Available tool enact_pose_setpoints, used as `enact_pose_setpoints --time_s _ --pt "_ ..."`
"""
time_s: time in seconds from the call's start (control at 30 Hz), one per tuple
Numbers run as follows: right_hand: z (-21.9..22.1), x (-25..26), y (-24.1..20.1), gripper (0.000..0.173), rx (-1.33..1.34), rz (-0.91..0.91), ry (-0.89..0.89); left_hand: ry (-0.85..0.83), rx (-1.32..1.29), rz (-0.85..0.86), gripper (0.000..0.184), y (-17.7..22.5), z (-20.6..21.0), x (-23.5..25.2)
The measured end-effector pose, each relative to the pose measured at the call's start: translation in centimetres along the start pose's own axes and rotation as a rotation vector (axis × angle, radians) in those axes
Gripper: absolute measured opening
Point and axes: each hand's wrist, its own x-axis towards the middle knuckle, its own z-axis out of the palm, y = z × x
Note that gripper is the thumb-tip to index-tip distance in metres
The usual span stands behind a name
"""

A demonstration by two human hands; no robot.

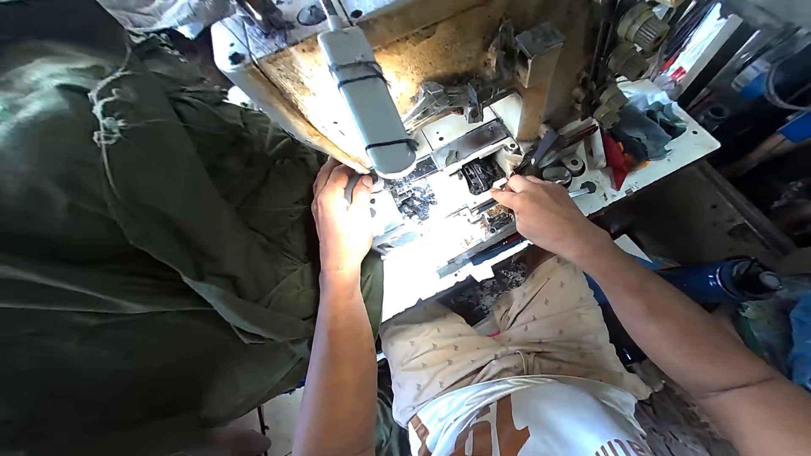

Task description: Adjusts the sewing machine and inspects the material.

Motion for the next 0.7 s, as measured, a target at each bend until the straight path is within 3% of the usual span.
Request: enact_pose_setpoints --time_s 0.07,0.13,0.27,0.4,0.6,0.7 --pt "0.6 0.2 -0.4 0.03 0.017 -0.03 0.126 -0.001 0.003 -0.009 0.035 0.2 -0.1 0.0" --pt "0.8 0.8 -1.2 0.034 0.021 -0.052 0.188 0.002 0.003 -0.019 0.034 0.4 -0.1 0.0" --pt "-0.3 3.0 -2.8 0.061 -0.028 0.029 0.043 -0.002 0.007 -0.021 0.034 0.3 -0.1 0.0" --pt "-1.0 4.7 -3.6 0.068 -0.049 0.129 -0.192 0.018 -0.018 -0.018 0.032 0.0 0.1 -0.1" --pt "-1.7 4.1 -3.8 0.08 -0.105 0.126 -0.269 0.025 -0.055 -0.039 0.03 -0.5 0.2 0.0" --pt "-1.7 3.4 -3.7 0.077 -0.092 0.133 -0.265 0.034 -0.067 -0.027 0.03 -0.6 0.4 0.0"
